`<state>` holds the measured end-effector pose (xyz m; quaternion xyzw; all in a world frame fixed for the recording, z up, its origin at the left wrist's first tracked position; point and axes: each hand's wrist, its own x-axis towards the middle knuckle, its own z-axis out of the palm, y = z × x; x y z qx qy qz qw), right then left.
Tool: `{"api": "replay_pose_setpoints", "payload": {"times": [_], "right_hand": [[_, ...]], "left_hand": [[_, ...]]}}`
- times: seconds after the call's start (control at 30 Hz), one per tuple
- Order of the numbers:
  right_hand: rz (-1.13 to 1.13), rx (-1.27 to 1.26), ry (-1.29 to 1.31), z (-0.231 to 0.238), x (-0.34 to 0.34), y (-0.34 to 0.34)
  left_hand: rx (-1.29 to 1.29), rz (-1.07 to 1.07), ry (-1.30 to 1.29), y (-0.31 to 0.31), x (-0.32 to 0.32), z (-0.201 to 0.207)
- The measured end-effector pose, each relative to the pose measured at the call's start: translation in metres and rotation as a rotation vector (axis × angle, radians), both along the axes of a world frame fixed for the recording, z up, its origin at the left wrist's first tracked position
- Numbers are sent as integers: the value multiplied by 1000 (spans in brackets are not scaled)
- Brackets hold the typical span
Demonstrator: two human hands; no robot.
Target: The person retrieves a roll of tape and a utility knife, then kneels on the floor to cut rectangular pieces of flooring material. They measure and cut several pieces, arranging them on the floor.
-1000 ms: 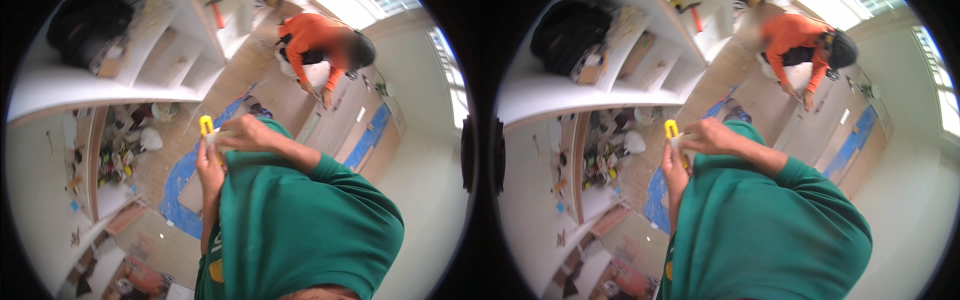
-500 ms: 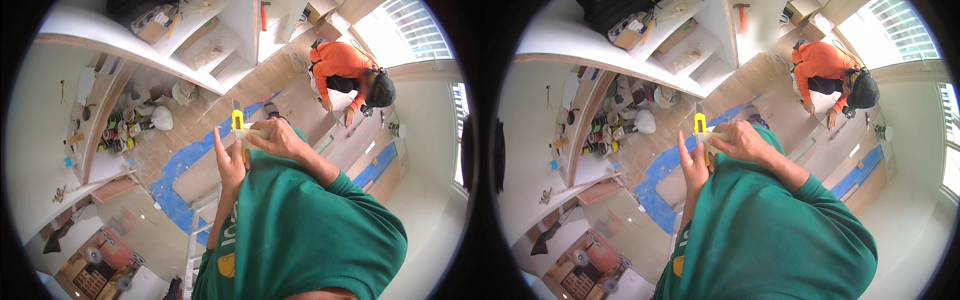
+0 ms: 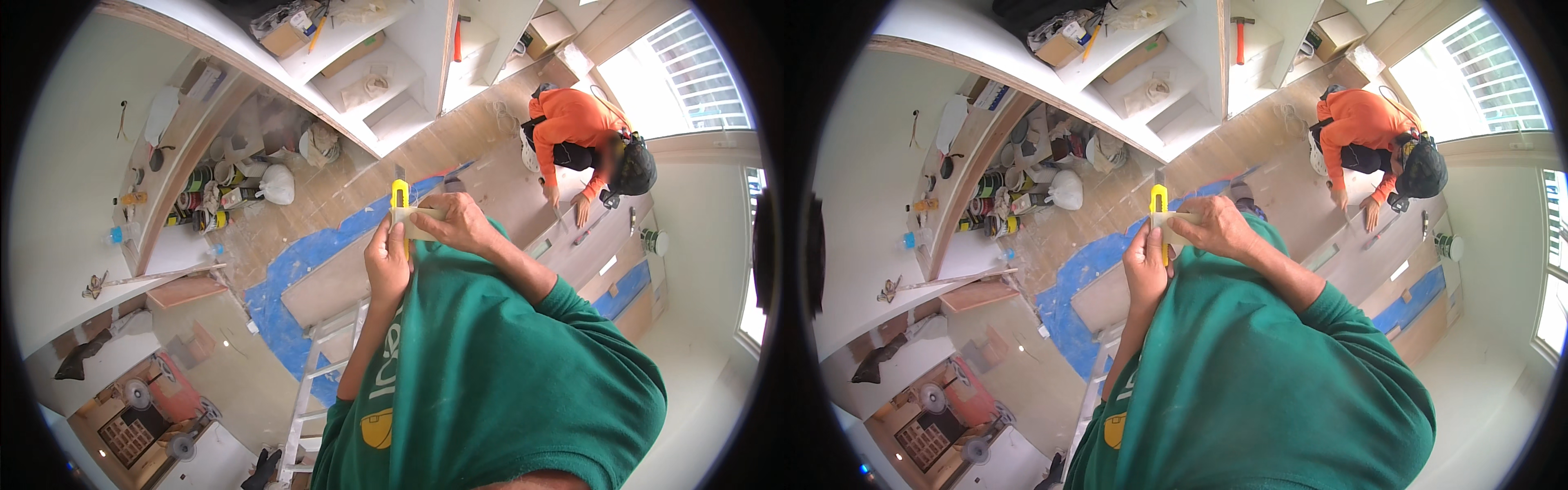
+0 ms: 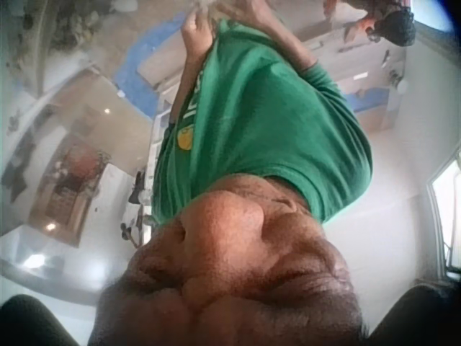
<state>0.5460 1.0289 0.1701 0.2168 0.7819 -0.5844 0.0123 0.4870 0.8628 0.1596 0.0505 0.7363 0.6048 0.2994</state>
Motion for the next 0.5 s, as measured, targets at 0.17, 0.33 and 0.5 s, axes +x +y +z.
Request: {"api": "replay_pose_setpoints", "payload": {"times": [0.17, 0.33, 0.5], "right_hand": [[47, -56, 9, -8, -2, 0], [70, -45, 32, 0, -16, 0], [106, 48, 35, -2, -21, -6]], "left_hand": [[83, 100, -16, 0, 11, 11], [50, 105, 214, -1, 7, -2], [93, 115, 193, -10, 4, -6]]}}
